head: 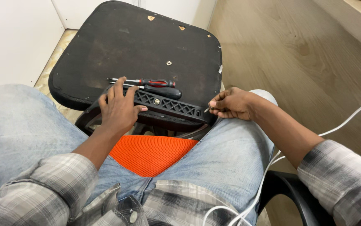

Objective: The person sits with a chair base on their lap and uses a screwdriver to tighten screws into the underside of the seat. They handle screws and washers, aligning the metal frame and securing it to the seat.

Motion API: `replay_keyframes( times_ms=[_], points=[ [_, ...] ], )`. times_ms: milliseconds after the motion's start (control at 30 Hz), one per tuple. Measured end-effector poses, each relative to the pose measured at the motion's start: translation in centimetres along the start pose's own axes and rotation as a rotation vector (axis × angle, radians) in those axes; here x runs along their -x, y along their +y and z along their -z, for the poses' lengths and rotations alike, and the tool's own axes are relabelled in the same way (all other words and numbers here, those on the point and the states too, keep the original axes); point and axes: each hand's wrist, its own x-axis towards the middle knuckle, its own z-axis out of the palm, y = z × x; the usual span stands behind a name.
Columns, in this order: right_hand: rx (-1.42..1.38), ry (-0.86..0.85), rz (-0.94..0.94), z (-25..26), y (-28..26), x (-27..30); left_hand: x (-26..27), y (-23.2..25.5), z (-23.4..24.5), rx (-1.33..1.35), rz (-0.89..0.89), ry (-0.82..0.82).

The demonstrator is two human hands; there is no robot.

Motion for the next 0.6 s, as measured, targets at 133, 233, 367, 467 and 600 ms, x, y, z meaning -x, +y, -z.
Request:
replay_keyframes(
  times_ms=[133,233,367,467,600],
  points=[
    [0.024,-0.049,-0.034,-0.2,-0.1,-0.7,-0.3,-0.5,-0.4,-0.024,-0.005,-0.003],
    [0.112,-0.067,-0.030,-1.0,0.1,-1.6,-0.2,-0.6,-0.6,-0.017,-0.001,-0.004],
    [0.134,-0.035,-0.058,-1.9,0.2,-2.3,-0.1,-0.6,-0.3,-0.004,0.004,-0.016],
    [0.147,-0.009,-0.048,-2.5,0.1,-2.5,-0.1,-0.4,-0.1,0.003,0.018,-0.024],
    [0.260,0.055,0.012,-3.8,0.3,-2.1,0.0,-0.3,0.1,0.010,0.027,-0.028]
  ],
)
